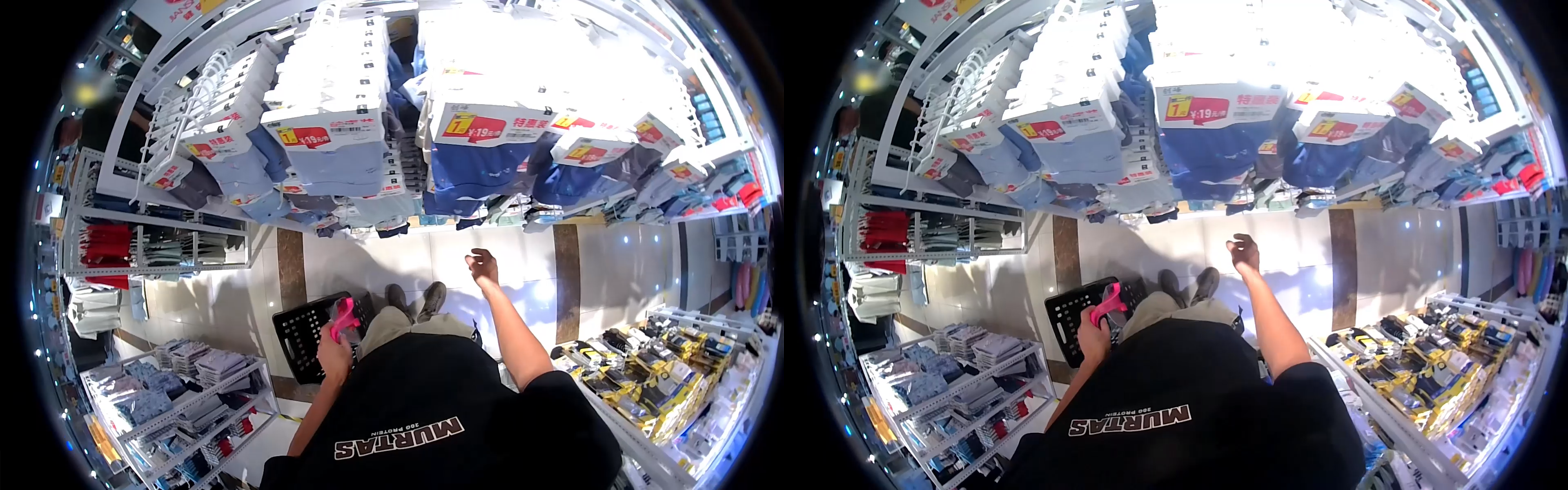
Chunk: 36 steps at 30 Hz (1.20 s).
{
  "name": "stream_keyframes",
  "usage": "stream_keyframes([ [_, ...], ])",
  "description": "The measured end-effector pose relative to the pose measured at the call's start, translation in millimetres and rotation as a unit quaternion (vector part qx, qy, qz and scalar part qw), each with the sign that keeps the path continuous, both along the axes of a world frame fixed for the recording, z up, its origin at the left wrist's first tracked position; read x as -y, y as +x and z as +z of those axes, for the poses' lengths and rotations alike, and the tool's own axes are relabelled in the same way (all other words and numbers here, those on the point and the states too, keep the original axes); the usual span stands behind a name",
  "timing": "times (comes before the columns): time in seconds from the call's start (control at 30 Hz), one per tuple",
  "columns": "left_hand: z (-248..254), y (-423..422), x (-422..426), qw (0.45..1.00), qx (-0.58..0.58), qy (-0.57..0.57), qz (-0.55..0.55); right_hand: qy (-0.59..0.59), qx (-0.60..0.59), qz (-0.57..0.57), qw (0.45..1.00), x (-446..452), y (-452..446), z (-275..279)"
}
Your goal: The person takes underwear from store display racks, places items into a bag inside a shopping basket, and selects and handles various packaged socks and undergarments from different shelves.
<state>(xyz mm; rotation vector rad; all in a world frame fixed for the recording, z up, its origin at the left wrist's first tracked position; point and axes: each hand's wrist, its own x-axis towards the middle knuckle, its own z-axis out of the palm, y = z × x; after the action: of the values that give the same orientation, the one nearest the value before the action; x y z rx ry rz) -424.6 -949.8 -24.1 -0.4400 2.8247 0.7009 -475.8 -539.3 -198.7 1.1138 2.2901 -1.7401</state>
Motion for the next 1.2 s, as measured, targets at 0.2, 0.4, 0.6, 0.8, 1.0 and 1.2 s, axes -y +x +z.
stream_keyframes([
  [0.2, -6.4, 5.8, -10.6, 0.996, -0.011, 0.059, -0.070, -0.038, -0.044, -0.057, 0.997, 18.6, 10.1, 35.6],
  [0.4, -3.3, 0.6, 6.2, 0.996, -0.011, 0.057, -0.073, 0.038, -0.249, -0.042, 0.967, -1.0, -49.8, 108.4],
  [0.6, -3.5, 6.5, 31.3, 0.997, -0.011, 0.045, -0.063, 0.024, -0.302, -0.034, 0.952, 4.3, -108.7, 189.3],
  [0.8, 15.1, 6.2, 54.8, 0.996, 0.038, 0.046, -0.067, 0.027, -0.220, -0.109, 0.969, 46.1, -108.1, 191.1],
  [1.0, 1.6, 15.1, 93.2, 0.990, -0.023, 0.054, -0.128, -0.066, -0.309, -0.122, 0.941, 60.3, -86.6, 211.1],
  [1.2, -10.0, -6.8, 114.2, 0.965, -0.133, 0.083, -0.210, -0.147, -0.382, -0.134, 0.903, 52.9, -41.9, 234.8],
])
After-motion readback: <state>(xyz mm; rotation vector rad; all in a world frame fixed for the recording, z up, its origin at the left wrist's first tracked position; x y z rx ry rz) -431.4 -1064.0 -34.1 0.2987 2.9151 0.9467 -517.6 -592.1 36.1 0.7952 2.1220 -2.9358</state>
